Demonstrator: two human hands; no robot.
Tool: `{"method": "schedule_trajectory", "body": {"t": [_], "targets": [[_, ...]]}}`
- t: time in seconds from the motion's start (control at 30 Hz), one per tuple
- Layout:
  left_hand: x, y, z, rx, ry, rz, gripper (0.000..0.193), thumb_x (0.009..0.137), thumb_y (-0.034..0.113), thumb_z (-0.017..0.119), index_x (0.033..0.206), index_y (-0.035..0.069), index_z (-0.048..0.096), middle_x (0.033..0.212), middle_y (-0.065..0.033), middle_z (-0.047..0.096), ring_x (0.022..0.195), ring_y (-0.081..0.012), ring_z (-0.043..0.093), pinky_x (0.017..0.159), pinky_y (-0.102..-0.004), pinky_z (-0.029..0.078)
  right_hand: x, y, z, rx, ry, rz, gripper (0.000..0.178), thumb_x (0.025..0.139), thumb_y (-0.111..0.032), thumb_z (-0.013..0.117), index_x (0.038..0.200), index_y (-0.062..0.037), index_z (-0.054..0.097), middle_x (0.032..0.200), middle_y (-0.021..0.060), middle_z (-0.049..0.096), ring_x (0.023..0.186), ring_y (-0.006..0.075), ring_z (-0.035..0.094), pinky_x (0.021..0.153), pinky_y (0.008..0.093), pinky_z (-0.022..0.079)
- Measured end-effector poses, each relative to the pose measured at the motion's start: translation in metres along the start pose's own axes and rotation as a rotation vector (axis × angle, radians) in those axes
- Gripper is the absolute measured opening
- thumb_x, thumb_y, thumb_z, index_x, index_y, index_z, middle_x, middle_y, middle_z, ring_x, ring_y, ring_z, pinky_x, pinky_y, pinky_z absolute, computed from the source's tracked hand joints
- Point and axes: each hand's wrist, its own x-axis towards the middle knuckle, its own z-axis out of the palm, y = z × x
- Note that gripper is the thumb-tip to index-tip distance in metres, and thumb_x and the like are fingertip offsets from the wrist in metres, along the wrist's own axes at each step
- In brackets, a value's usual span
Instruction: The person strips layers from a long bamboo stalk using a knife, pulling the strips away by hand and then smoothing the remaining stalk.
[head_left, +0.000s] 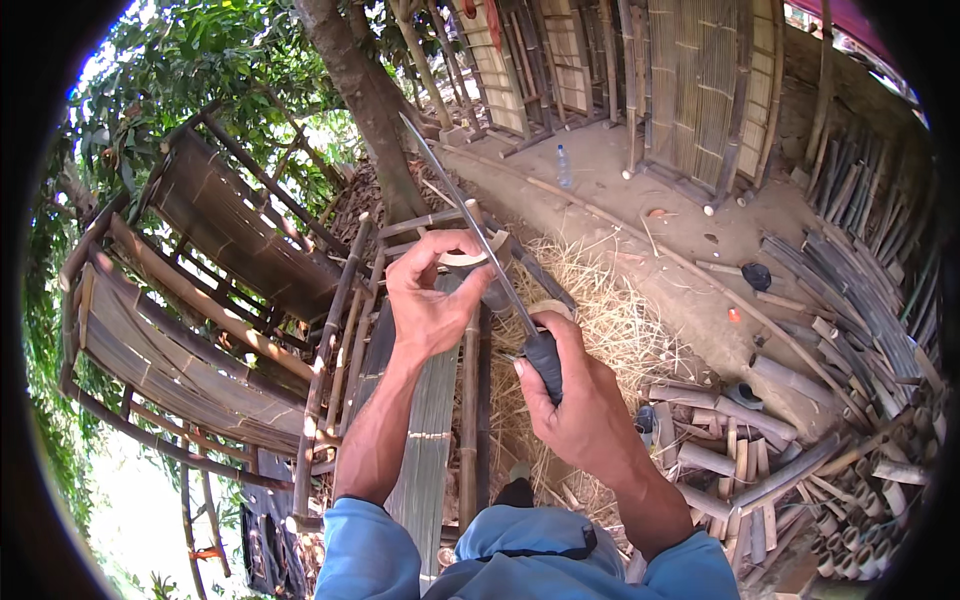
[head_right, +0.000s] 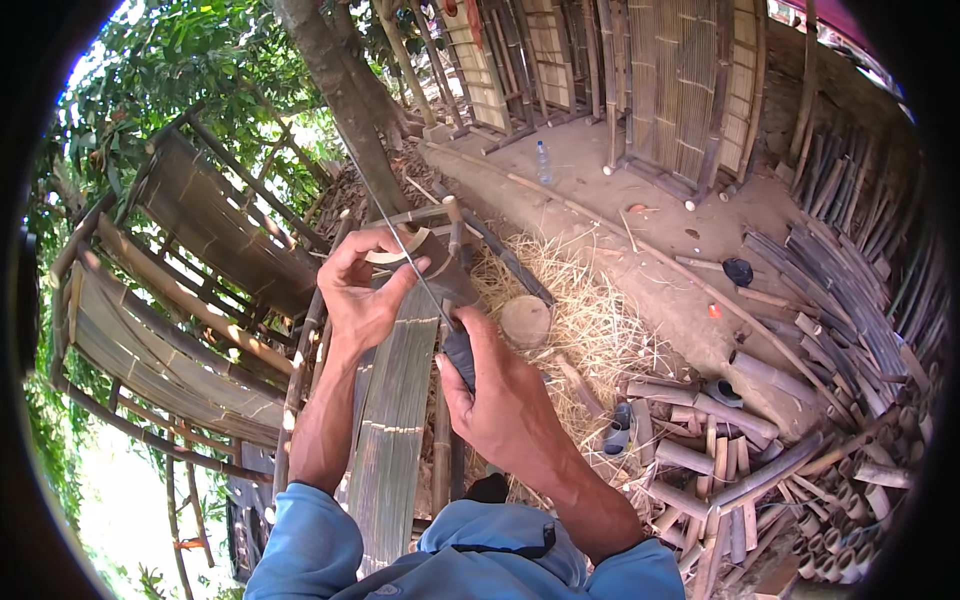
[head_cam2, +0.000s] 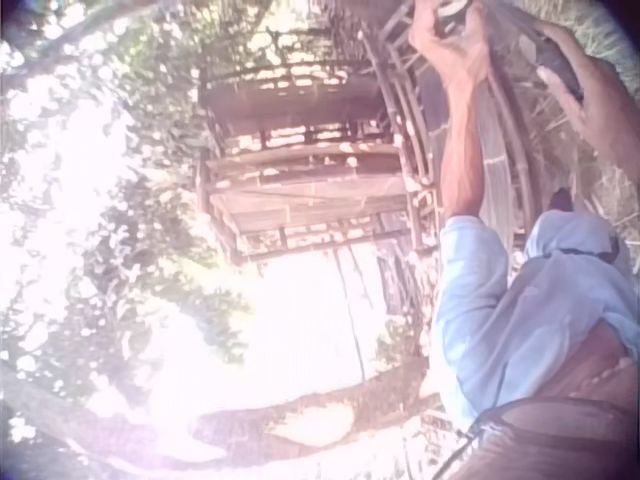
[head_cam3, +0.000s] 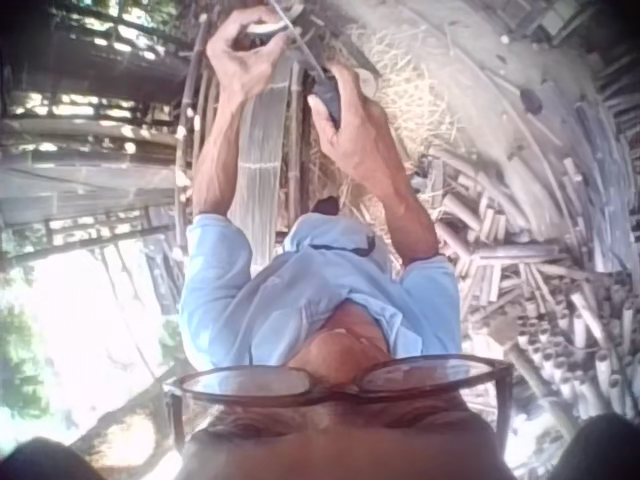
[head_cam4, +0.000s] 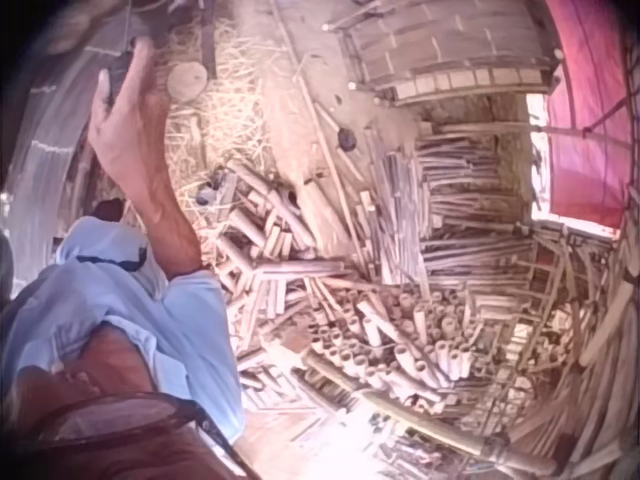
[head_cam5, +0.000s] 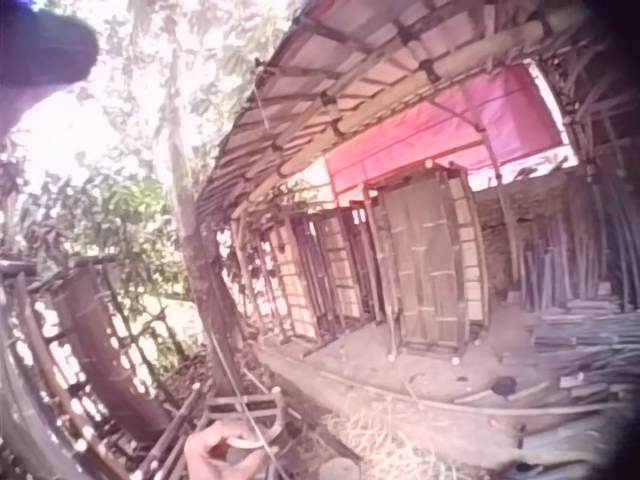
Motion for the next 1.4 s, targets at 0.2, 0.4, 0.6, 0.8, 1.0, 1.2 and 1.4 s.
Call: {"method": "schedule_trajectory", "body": {"t": [0.2,0.4,0.6,0.8,1.0,1.2,1.4], "targets": [[0.019,0.022,-0.007,0.07,-0.087,-0.007,0.031,0.075,-0.009,0.079,0.102,0.0,0.066,0.105,-0.0086,0.07,0.101,-0.0166,0.065,0.093,-0.0345,0.051,0.012,-0.001,-0.011,-0.139,0.006,0.013,0.036,0.094,-0.009,0.062,0.122,-0.0016,0.041,0.08,0.0273,0.063,0.068,0.0465,0.066,0.055,0.0512,0.05],[0.141,0.126,-0.052,0.553,-0.142,0.381,0.039,0.094,0.036,0.067,0.089,-0.002,0.074,0.091,-0.011,0.073,0.086,-0.0191,0.069,0.082,-0.0345,0.053,0.026,-0.003,-0.018,-0.181,-0.053,0.066,0.036,0.094,-0.009,0.063,0.12,-0.0021,0.04,0.073,0.0262,0.062,0.067,0.046,0.066,0.055,0.0508,0.049],[0.179,0.027,-0.056,0.913,-0.01,0.466,0.051,0.099,0.044,0.055,0.089,-0.003,0.073,0.083,-0.0181,0.071,0.074,-0.0279,0.068,0.068,-0.0398,0.053,0.029,-0.02,-0.015,-0.278,-0.095,0.088,0.032,0.094,-0.011,0.061,0.119,-0.0029,0.042,0.074,0.0282,0.064,0.07,0.0471,0.067,0.058,0.0525,0.051],[0.1,-0.138,0.02,0.786,-0.767,-0.098,0.051,0.096,0.047,0.058,0.1,-0.002,0.072,0.087,-0.0167,0.072,0.076,-0.026,0.067,0.07,-0.0399,0.052,-0.004,0.081,0.01,-0.421,-0.16,0.32,0.04,0.094,-0.022,0.062,0.121,0.0018,0.045,0.078,0.0318,0.065,0.074,0.0511,0.067,0.066,0.0538,0.054],[0.052,-0.045,-0.01,-0.293,-0.556,-0.02,0.051,0.092,0.043,0.068,0.123,0.002,0.067,0.108,-0.007,0.07,0.097,-0.0192,0.065,0.093,-0.0397,0.05,0.023,0.094,0.021,-0.367,-0.203,0.398,0.044,0.098,-0.024,0.06,0.122,0.0096,0.046,0.08,0.0246,0.066,0.068,0.0353,0.069,0.058,0.0495,0.055],[0.095,-0.035,0.005,-0.128,-0.172,-0.142,0.029,0.082,0.011,0.084,0.106,0.003,0.071,0.098,-0.0041,0.07,0.085,-0.0096,0.062,0.074,-0.0255,0.05,0.082,0.113,0.021,0.723,-0.287,0.585,0.035,0.097,-0.029,0.065,0.123,-0.0083,0.054,0.079,0.0049,0.058,0.054,0.0101,0.054,0.043,0.0284,0.042],[0.128,-0.063,0.027,-0.188,-0.045,-0.149,0.022,0.082,0.02,0.086,0.089,0.005,0.071,0.075,0.0022,0.068,0.066,-0.0051,0.057,0.058,-0.022,0.043,0.123,0.167,0.04,-0.028,-0.001,0.271,0.023,0.089,-0.013,0.065,0.109,-0.0049,0.059,0.072,0.0072,0.059,0.051,0.0194,0.055,0.049,0.0353,0.044]]}}
